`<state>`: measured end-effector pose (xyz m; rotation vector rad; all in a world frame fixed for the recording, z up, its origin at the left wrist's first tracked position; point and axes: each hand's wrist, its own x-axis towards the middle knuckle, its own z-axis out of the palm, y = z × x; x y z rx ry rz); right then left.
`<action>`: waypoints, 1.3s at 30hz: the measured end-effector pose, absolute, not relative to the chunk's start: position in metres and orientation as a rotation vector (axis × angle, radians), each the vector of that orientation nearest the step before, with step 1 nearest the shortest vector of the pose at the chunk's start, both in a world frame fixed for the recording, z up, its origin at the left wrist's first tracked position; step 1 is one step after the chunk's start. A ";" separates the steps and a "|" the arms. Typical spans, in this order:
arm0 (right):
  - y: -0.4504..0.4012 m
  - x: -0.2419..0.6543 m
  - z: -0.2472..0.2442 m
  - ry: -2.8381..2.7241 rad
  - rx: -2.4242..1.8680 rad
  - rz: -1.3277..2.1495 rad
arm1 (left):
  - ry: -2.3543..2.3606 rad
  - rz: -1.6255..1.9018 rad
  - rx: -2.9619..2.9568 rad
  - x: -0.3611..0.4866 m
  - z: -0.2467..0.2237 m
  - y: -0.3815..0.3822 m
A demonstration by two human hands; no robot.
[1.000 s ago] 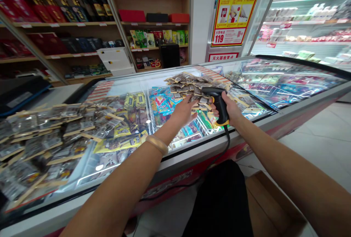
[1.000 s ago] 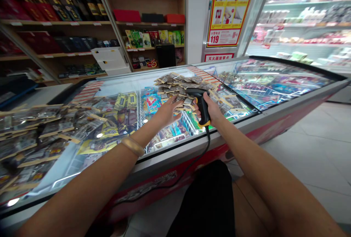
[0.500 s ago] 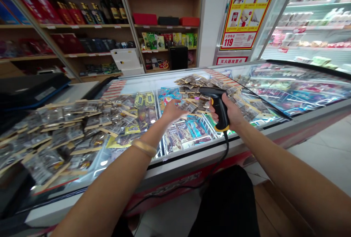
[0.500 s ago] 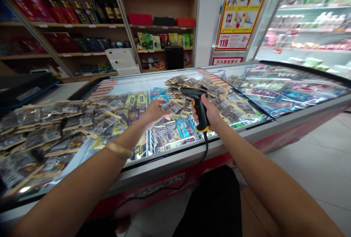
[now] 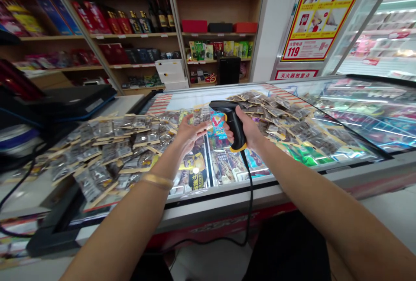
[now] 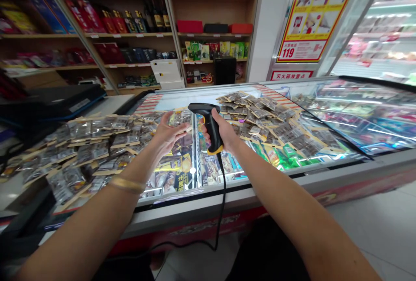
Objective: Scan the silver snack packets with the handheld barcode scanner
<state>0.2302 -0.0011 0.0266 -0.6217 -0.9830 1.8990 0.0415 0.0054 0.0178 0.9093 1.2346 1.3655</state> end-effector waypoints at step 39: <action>-0.016 0.237 0.010 -1.203 -0.764 1.974 | 1.380 1.322 1.550 0.019 0.010 0.005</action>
